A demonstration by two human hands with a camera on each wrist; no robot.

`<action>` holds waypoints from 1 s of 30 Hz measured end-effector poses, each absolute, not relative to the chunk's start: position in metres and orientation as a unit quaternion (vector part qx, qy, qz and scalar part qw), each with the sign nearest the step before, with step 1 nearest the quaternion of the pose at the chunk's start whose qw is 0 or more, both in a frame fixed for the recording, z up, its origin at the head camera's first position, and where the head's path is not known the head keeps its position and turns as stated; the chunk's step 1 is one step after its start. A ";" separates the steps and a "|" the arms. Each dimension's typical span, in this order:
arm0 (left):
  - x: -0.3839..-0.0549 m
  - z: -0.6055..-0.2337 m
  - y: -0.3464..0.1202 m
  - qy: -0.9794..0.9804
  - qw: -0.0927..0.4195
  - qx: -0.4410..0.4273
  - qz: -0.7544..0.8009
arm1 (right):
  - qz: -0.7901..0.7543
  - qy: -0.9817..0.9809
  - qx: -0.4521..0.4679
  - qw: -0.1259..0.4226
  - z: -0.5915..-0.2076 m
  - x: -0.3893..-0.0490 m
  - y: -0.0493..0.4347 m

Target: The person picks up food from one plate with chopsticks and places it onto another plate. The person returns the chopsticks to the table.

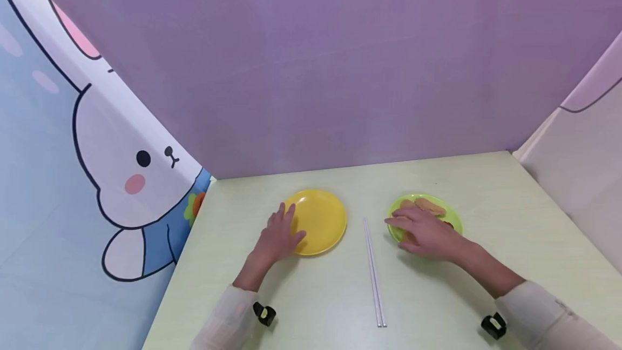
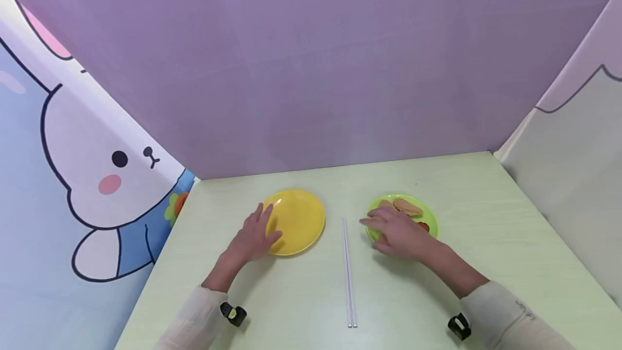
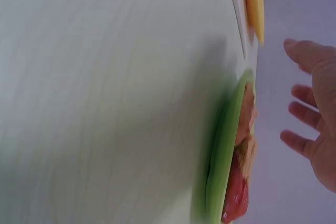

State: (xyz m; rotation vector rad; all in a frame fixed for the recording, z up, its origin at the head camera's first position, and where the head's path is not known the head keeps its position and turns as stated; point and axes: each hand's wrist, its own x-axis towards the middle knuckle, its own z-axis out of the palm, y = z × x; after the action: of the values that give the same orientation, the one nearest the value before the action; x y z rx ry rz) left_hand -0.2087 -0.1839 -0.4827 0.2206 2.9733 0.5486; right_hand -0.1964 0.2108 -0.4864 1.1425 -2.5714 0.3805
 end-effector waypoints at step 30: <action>-0.233 -0.509 -0.234 0.914 0.104 -0.092 0.381 | 0.090 -0.797 0.596 -0.017 -0.496 -0.138 0.132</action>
State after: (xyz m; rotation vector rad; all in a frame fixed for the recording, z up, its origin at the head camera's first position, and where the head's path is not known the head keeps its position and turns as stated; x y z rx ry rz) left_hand -0.2335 -0.2338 -0.5094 -0.2707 2.6953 1.1230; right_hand -0.1378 0.1319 -0.4961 1.8946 -2.5335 0.2855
